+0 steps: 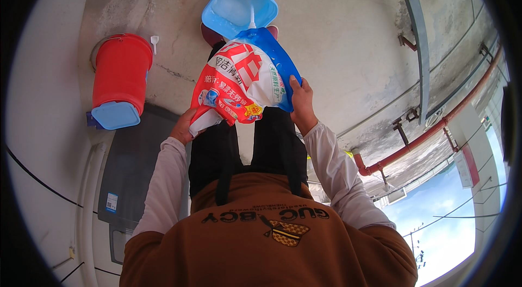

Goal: The person pours liquid detergent from a large refill pouch into a small blue basin. They then fold and crumple the empty pouch and place it into a nearby bucket. Finally, they pick up the blue basin and set it down again.

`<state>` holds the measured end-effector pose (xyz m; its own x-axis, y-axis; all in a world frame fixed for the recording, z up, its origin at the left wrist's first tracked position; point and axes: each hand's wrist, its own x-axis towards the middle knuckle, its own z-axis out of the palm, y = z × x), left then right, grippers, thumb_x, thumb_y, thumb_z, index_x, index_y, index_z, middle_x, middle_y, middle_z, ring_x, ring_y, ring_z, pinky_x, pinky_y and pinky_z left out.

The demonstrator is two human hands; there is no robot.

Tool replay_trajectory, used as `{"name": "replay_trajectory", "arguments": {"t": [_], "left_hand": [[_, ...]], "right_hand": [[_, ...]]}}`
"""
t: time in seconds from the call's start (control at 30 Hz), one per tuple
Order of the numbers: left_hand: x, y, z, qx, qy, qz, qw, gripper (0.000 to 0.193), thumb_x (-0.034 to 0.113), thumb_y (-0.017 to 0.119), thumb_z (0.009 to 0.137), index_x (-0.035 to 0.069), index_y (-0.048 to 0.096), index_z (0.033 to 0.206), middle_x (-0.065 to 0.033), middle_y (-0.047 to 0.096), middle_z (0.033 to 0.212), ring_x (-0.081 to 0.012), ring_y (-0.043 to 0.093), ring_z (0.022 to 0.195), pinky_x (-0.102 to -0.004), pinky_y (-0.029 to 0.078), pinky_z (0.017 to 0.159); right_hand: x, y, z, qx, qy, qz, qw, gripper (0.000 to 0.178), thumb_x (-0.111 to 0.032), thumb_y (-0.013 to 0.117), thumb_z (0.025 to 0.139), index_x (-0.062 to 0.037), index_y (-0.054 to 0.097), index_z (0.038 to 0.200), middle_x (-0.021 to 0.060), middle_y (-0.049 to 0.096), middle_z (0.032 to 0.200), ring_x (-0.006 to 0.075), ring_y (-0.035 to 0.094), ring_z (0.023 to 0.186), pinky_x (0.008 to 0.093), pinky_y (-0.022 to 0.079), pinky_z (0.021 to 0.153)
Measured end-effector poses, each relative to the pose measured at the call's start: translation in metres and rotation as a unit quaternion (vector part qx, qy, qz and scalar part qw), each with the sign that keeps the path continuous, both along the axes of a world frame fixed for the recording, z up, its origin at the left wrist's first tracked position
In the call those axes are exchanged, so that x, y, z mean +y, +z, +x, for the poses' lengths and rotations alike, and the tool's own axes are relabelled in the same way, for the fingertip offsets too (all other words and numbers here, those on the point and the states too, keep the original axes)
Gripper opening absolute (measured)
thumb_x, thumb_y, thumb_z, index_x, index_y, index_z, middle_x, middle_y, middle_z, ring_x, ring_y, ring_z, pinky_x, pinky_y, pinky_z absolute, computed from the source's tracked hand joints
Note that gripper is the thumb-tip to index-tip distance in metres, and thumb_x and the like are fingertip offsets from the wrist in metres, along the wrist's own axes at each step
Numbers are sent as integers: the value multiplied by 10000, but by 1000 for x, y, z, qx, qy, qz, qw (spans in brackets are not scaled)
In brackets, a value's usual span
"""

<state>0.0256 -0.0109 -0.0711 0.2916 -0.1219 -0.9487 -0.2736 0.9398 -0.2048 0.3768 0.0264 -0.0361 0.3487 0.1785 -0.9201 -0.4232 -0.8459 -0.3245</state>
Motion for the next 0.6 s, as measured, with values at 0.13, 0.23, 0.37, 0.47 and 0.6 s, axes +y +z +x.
{"name": "replay_trajectory", "arguments": {"t": [0.13,0.23,0.37,0.47,0.6], "left_hand": [[-1,0,-1,-4,-1,2,1000,384,402,560,849,117,546,1105,-65,656,873,-170,633,665,-283,505,488],[-3,-2,-1,5,3,-1,1000,389,408,563,844,119,546,1103,-65,655,873,-171,634,667,-284,504,487],[-1,1,1,8,-2,0,1000,391,409,569,840,122,544,1105,-65,655,879,-171,634,673,-285,505,493],[0,2,1,4,0,4,1000,384,404,571,840,124,546,1101,-64,655,879,-170,634,675,-285,505,496],[-2,2,2,8,1,0,1000,376,399,571,841,124,547,1096,-62,655,879,-169,633,674,-287,505,500]], "right_hand": [[3,2,-1,0,1,1,1000,268,-221,519,917,12,519,1051,116,612,978,182,613,837,317,515,756],[7,5,-3,4,-14,6,1000,264,-219,520,916,11,520,1046,110,612,972,179,612,833,314,515,752],[5,3,0,7,-8,3,1000,263,-218,522,915,12,521,1043,106,612,967,174,610,830,311,514,748],[7,5,-1,7,-11,4,1000,263,-218,523,915,12,521,1042,106,612,967,173,610,830,312,514,748],[6,3,0,6,-9,9,1000,265,-221,525,914,13,522,1038,106,612,968,175,611,833,315,515,751]]}}
